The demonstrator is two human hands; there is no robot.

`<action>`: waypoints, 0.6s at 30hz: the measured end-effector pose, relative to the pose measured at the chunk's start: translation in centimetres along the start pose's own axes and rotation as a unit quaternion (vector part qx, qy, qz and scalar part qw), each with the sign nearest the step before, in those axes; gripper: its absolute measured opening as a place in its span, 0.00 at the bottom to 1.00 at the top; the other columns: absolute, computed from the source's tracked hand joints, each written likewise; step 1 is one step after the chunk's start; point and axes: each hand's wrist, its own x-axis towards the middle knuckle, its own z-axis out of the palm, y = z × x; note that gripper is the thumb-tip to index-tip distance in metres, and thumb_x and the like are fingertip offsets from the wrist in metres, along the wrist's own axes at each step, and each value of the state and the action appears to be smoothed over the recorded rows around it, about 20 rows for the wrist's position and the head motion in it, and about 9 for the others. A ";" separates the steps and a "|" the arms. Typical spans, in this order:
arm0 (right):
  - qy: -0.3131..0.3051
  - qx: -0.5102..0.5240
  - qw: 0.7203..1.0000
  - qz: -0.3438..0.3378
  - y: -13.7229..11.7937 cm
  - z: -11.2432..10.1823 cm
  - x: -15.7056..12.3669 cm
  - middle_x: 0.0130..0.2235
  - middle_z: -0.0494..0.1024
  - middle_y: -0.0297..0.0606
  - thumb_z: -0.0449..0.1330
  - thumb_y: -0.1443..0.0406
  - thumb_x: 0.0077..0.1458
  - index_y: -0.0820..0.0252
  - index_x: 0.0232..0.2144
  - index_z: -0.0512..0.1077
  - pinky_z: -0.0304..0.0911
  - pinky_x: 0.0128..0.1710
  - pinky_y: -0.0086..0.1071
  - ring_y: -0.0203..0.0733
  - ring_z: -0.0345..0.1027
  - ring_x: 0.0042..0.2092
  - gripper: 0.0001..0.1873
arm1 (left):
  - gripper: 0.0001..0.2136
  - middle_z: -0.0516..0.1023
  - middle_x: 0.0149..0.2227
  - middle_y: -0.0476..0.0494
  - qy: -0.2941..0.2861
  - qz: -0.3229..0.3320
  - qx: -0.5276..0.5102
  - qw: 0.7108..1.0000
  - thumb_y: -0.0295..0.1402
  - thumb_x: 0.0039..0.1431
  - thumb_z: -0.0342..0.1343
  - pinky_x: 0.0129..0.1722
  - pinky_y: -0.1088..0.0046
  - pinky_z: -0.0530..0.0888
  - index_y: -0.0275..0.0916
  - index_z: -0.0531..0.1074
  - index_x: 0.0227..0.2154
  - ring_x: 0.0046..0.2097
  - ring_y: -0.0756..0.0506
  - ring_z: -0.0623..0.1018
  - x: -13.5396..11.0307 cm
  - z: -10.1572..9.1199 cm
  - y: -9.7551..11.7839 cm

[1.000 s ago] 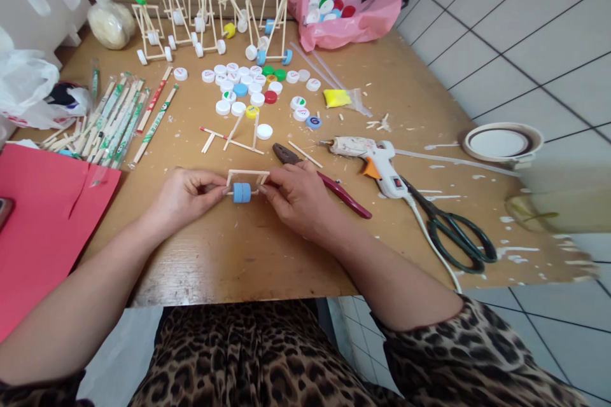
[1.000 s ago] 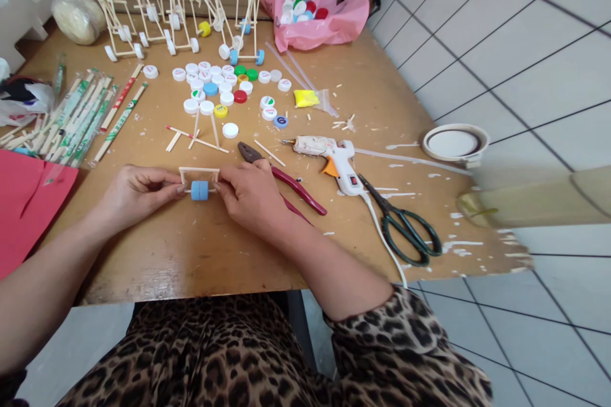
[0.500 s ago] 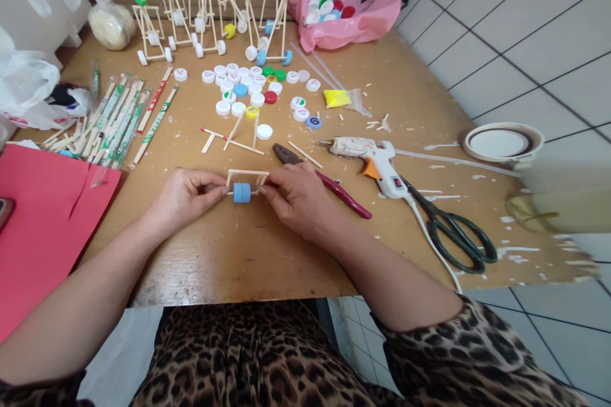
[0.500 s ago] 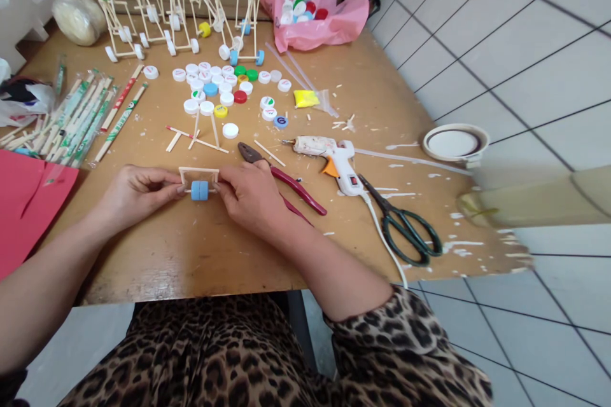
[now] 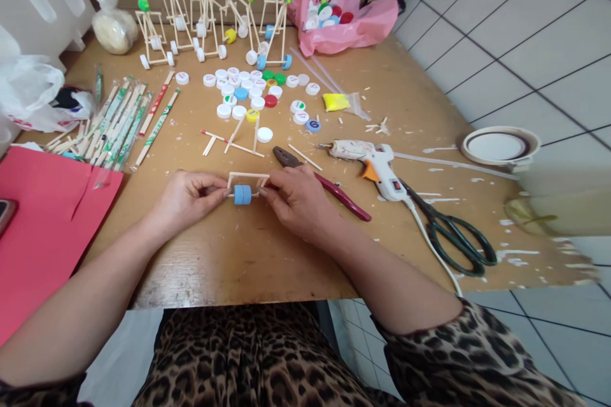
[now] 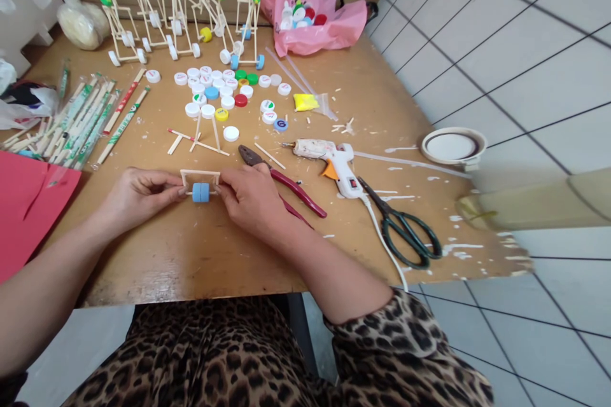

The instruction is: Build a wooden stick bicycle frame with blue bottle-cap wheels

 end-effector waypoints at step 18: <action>0.001 -0.006 1.000 0.003 0.1 -0.3 -0.2 0.27 0.76 0.37 0.53 0.69 0.58 0.61 0.27 0.70 0.48 0.37 0.33 0.40 0.64 0.32 0.09 | 0.07 0.82 0.24 0.49 -0.017 0.003 -0.015 1.000 0.31 0.51 0.56 0.25 0.78 0.69 0.38 0.80 0.27 0.24 0.50 0.75 0.3 0.7 -0.3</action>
